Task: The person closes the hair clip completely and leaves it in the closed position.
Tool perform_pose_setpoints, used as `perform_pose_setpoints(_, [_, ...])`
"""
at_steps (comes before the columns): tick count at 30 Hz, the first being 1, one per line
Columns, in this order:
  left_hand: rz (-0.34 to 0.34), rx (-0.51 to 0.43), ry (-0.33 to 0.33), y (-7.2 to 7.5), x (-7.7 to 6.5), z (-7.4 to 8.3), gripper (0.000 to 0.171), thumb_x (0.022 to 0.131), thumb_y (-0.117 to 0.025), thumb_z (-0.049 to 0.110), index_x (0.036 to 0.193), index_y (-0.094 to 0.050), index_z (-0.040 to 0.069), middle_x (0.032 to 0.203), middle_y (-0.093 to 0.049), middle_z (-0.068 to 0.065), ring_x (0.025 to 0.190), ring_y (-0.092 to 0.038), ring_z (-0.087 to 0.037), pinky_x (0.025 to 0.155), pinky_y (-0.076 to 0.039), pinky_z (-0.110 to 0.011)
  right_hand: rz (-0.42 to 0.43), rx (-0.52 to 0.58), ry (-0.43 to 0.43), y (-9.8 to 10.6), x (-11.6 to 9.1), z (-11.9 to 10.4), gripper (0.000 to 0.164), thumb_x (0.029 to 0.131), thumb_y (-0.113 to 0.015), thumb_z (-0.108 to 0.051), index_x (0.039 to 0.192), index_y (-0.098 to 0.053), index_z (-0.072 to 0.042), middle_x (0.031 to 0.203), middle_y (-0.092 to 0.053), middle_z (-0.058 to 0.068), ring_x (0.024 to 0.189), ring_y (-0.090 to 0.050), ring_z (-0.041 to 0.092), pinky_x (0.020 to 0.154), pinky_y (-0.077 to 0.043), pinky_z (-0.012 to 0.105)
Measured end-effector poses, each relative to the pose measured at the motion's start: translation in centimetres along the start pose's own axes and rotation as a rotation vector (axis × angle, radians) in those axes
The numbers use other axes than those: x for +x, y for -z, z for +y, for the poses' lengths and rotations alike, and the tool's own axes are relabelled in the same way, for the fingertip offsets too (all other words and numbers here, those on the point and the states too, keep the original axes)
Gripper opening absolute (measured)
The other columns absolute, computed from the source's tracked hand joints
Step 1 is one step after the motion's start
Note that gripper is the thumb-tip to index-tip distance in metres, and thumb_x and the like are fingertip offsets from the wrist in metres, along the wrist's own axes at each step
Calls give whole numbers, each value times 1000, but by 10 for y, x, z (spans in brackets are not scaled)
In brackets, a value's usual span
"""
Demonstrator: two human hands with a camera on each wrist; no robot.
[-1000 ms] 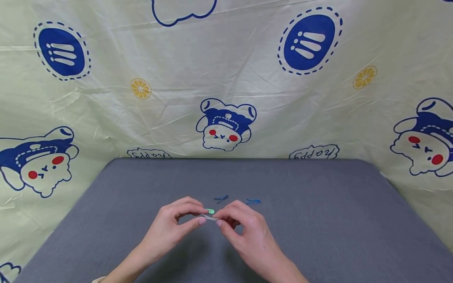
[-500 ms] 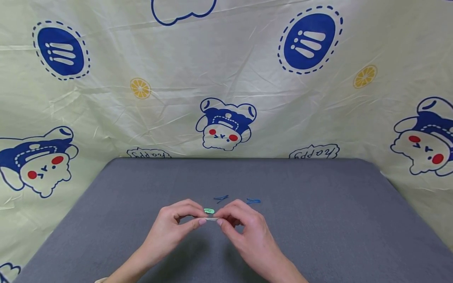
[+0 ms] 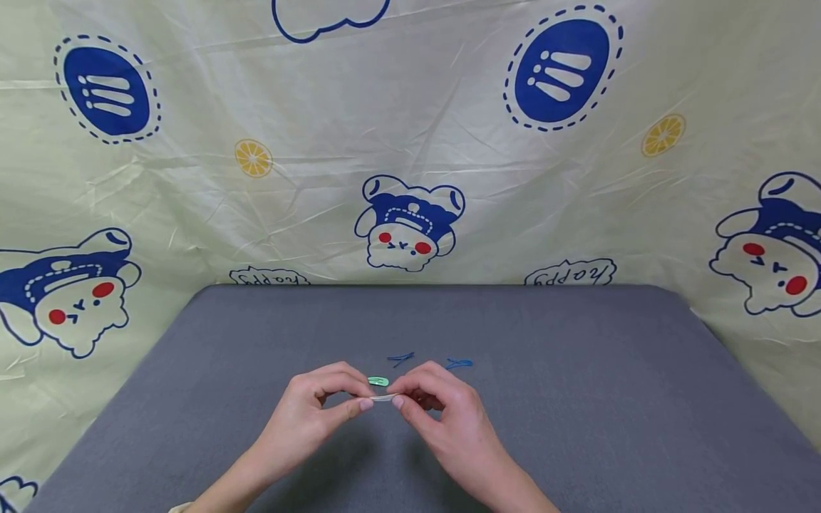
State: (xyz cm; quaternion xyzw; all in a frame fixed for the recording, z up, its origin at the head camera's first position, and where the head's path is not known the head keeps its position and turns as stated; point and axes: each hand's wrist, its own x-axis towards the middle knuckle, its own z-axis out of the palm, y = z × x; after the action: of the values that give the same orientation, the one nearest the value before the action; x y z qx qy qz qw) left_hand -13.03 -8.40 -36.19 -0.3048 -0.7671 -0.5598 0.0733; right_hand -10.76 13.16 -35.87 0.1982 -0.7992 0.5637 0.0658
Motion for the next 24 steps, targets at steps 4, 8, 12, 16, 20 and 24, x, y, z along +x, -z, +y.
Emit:
perform_pose_setpoints(4, [-2,-4,2,0,1,0,17,85,-76,6,88,-76,23,92,-68,12,91,-63,-13,82,-51,-32,-5,-2,-16,0,0,0,9,94,-68,-21,100,-70,-27,99,-63,-6,85,-61,17,76,-56,33])
perform_pose_setpoints(8, [-1,-5,4,0,1,1,17,86,-76,7,88,-75,24,91,-68,12,91,-63,-13,82,-51,-32,-9,0,-36,0,1,0,9,93,-69,-20,99,-71,-26,99,-63,-5,86,-61,17,76,-56,33])
perform_pose_setpoints(12, [6,-4,2,-1,0,1,16,86,-76,8,88,-75,24,91,-68,12,91,-63,-13,82,-51,-32,-11,3,-64,0,0,-1,9,93,-70,-20,99,-71,-26,99,-64,-4,85,-61,18,77,-55,32])
perform_pose_setpoints(16, [21,-11,-12,-3,0,0,16,85,-76,6,88,-76,23,91,-68,9,91,-63,-13,83,-51,-32,-2,-4,-82,0,1,-1,7,92,-71,-21,97,-71,-24,97,-65,-4,84,-61,18,75,-55,32])
perform_pose_setpoints(20, [35,-14,-19,-3,-1,0,13,86,-76,7,87,-76,20,89,-68,8,89,-63,-14,82,-51,-31,13,-9,-87,-1,1,-1,7,90,-73,-23,96,-72,-25,96,-66,-5,82,-60,18,74,-55,32])
perform_pose_setpoints(24, [37,-10,-11,-3,-1,0,8,87,-76,11,88,-77,19,89,-68,7,88,-63,-14,81,-51,-32,31,-9,-71,-2,1,0,8,89,-74,-22,95,-72,-27,96,-67,-6,81,-61,17,72,-55,31])
